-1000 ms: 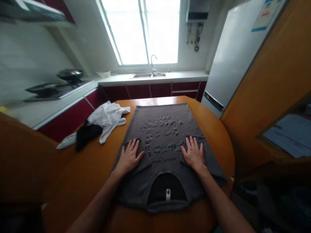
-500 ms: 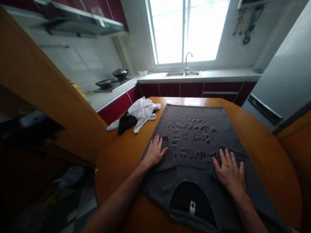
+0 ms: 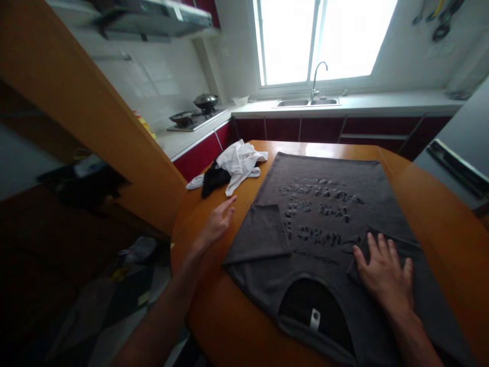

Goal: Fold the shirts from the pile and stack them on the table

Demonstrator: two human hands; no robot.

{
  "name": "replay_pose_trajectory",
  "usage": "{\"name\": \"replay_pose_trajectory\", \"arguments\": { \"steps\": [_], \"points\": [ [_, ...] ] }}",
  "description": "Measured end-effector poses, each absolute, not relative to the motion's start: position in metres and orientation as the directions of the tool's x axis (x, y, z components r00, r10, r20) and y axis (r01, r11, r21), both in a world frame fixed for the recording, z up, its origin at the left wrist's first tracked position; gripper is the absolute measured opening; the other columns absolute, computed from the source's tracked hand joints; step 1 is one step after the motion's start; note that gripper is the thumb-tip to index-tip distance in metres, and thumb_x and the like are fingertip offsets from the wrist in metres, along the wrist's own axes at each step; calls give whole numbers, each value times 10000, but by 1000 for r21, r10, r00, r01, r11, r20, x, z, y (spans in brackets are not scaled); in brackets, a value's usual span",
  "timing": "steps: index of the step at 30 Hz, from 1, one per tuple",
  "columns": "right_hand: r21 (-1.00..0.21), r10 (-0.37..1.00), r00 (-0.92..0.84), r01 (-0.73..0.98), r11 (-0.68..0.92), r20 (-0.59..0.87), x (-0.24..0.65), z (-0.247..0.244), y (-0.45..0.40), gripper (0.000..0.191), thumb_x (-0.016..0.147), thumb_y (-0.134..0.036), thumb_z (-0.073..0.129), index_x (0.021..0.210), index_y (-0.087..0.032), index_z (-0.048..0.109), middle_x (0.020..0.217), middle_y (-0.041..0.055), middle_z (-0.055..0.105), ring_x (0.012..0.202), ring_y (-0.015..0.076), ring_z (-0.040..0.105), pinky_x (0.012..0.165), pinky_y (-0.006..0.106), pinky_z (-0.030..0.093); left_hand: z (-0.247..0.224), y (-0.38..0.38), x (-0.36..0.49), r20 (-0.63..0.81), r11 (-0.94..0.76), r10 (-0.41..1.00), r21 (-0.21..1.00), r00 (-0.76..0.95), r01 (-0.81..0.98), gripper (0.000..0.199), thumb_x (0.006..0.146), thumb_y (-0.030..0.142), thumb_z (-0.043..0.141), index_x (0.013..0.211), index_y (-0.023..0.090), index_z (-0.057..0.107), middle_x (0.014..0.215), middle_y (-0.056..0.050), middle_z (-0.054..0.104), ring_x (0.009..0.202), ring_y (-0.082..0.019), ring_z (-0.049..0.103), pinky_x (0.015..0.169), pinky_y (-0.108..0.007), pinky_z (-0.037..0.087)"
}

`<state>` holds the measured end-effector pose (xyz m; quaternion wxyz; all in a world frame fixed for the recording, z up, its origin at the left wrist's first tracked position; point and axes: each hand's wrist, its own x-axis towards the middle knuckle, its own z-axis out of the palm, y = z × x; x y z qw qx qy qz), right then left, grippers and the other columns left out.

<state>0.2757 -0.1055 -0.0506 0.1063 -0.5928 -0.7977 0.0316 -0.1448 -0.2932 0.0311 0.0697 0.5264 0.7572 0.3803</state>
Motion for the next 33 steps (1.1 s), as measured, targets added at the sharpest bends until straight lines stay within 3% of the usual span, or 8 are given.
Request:
{"name": "replay_pose_trajectory", "arguments": {
  "steps": [5, 7, 12, 19, 23, 26, 29, 33],
  "points": [
    [-167, 956, -269, 944, 285, 114, 275, -50, -105, 824, 946, -624, 125, 1553, -116, 354, 1632, 124, 286, 1514, 307, 214, 1193, 616, 148, 8, -310, -103, 95, 43, 992, 399, -88, 916, 527, 1031, 424, 425, 1525, 241, 408, 1617, -74, 337, 1522, -259, 223, 1231, -541, 191],
    [-161, 957, -270, 945, 285, 105, 275, -50, -104, 821, 946, -624, 130, 1557, -119, 346, 1634, 122, 283, 1513, 307, 216, 1191, 616, 154, 6, -314, -102, 67, 55, 994, 380, -87, 923, 530, 1037, 442, 406, 1529, 246, 399, 1625, -80, 321, 1527, -270, 205, 1223, -564, 194],
    [-156, 959, -265, 948, 279, 103, 274, -49, -105, 792, 961, -603, 141, 1556, -125, 351, 1639, 114, 272, 1519, 293, 196, 1200, 606, 138, 19, -332, -110, 233, 45, 962, 382, -143, 923, 507, 1052, 389, 376, 1540, 253, 378, 1603, -68, 370, 1516, -216, 242, 1236, -462, 227],
    [-193, 957, -269, 938, 286, 113, 271, -46, -105, 775, 974, -601, 171, 1549, -116, 359, 1633, 129, 281, 1513, 312, 216, 1186, 640, 155, 2, -358, -101, 81, 23, 996, 205, -40, 978, 531, 1044, 438, 394, 1552, 289, 352, 1637, -78, 295, 1530, -274, 189, 1216, -571, 202],
    [-277, 945, -272, 908, 315, 182, 276, -29, -109, 743, 986, -602, 215, 1561, -147, 334, 1633, 147, 273, 1514, 319, 216, 1173, 678, 147, 16, -353, -115, 135, 11, 990, 209, -40, 978, 517, 1052, 425, 353, 1540, 256, 381, 1615, -83, 345, 1521, -263, 225, 1215, -540, 234],
    [-421, 946, -172, 863, 278, 273, 297, -11, -112, 695, 994, -588, 270, 1544, -174, 369, 1618, 140, 316, 1508, 313, 244, 1173, 667, 177, 19, -350, -125, 183, -11, 983, 229, -32, 973, 518, 1044, 438, 358, 1525, 255, 405, 1591, -83, 391, 1506, -278, 267, 1201, -553, 264],
    [-587, 938, -28, 773, 240, 346, 333, 1, -117, 663, 1001, -557, 317, 1511, -147, 424, 1583, 153, 384, 1491, 288, 298, 1193, 576, 247, 3, -348, -135, 239, -78, 971, 254, 16, 964, 546, 1023, 450, 386, 1546, 293, 357, 1585, -71, 403, 1491, -300, 301, 1176, -574, 310],
    [-671, 893, 146, 713, 203, 426, 388, -1, -136, 612, 1015, -495, 328, 1481, -122, 466, 1548, 163, 440, 1471, 244, 347, 1211, 471, 278, -26, -345, -149, 279, -158, 957, 274, 79, 949, 596, 989, 437, 435, 1561, 417, 268, 1595, -6, 388, 1479, -314, 321, 1159, -615, 333]
  ]
}}
